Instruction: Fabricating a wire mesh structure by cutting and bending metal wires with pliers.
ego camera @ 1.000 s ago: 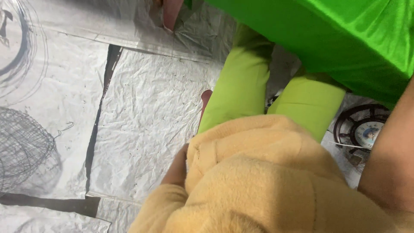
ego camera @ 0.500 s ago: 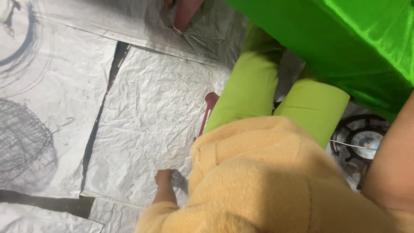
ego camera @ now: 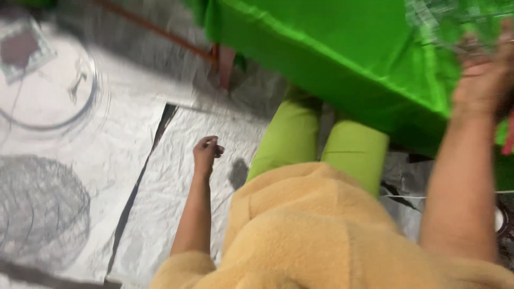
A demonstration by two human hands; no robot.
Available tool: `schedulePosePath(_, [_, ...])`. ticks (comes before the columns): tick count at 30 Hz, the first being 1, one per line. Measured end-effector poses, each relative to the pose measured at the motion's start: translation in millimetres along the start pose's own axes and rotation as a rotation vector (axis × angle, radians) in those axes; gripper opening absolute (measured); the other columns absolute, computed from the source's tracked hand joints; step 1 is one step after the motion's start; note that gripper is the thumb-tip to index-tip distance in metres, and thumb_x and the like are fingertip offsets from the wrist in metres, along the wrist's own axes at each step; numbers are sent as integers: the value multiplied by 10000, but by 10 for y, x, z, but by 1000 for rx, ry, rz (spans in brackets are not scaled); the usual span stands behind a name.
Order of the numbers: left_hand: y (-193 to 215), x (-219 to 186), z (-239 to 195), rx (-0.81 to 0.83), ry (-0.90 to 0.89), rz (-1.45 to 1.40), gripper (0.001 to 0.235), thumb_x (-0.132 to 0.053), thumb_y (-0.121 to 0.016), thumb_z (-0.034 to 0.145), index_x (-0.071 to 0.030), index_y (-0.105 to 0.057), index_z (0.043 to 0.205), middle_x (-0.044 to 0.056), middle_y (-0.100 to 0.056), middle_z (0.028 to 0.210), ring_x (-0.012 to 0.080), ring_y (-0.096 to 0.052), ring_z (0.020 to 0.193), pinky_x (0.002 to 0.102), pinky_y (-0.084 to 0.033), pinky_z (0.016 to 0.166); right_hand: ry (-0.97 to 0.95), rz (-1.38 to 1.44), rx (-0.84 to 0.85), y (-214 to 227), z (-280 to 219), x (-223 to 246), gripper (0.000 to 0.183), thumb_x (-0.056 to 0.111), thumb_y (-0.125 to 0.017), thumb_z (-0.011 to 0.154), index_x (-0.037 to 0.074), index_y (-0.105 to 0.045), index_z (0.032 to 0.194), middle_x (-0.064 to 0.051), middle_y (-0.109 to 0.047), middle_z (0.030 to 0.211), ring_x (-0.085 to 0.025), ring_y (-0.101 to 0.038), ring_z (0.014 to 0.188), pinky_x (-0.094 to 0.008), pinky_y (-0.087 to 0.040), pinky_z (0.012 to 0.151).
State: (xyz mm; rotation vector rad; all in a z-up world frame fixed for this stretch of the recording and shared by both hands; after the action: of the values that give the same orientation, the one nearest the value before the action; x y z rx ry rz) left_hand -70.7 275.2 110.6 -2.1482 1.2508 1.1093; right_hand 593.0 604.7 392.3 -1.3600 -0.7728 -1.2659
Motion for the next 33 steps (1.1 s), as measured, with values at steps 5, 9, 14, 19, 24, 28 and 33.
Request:
schedulePosePath(5, [-1251,-995,-906,420,-34,120,495,-313,-524,1027,-89,-533,1468,154,-655,1325,242,-638,1140,337,-515,948,149,61,-30,-1058,-632,563,604,79,-738,1147,326,-382,1567,-115,-567,1537,-301,-740,1075,-495,-747,985])
schedulePosePath(9, [-1681,-1877,-1875,575,31,232,677,-428,-561,1028,-137,-379,1612,261,-355,1640,457,-301,1523,581,-313,1224,167,27,-78,-1258,-701,518,768,142,-725,1103,360,-186,1604,-157,-484,1504,-205,-776,1045,-392,-778,981])
schedulePosePath(14, [-1675,-1456,-1357,451,-63,674,538,-500,-579,1008,-354,-532,1524,115,-584,1508,315,-581,1358,482,-502,1071,218,47,-94,-1318,-682,514,812,113,-735,1024,285,-183,1593,-209,-475,1454,-240,-741,977,-442,-715,888])
schedulePosePath(19, [-1913,-2250,-1709,425,-325,384,317,-214,-719,955,-129,-789,1253,173,-815,1113,263,-788,1015,349,-632,861,257,86,-135,-1388,-771,636,786,166,-782,976,270,-286,1575,-233,-520,1416,-287,-735,970,-447,-698,843])
schedulePosePath(24, [-2284,-3704,-2274,383,-1291,64,494,-94,-724,971,-42,-557,1433,246,-658,1345,386,-746,968,528,-594,869,289,18,-76,-1445,-883,732,820,200,-837,927,247,-316,1557,-243,-529,1419,-333,-718,1015,-434,-683,826])
schedulePosePath(28, [-2786,-4062,-2033,561,-1104,74,967,-330,-787,923,-132,-188,1655,351,-264,1615,630,-413,1346,746,-388,1075,290,-28,-36,-1503,-907,749,870,210,-862,897,252,-303,1562,-232,-531,1411,-306,-708,1013,-408,-682,822])
schedulePosePath(33, [-3174,-3867,-1519,553,-1063,-130,388,-242,-587,1095,-189,-591,1479,127,-654,1308,194,-677,967,316,-583,822,268,12,-46,-1471,-902,746,879,205,-845,897,230,-273,1565,-210,-576,1366,-253,-709,974,-356,-693,787])
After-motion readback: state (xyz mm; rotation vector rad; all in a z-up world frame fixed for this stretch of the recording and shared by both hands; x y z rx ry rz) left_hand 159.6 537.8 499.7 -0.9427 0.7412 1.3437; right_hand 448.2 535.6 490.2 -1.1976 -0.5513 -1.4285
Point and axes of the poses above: each hand's wrist, its own z-axis towards the middle knuckle, its own y-axis out of the back of the hand, x = y × z, the point moved 5 cm from there along z, towards the middle knuckle
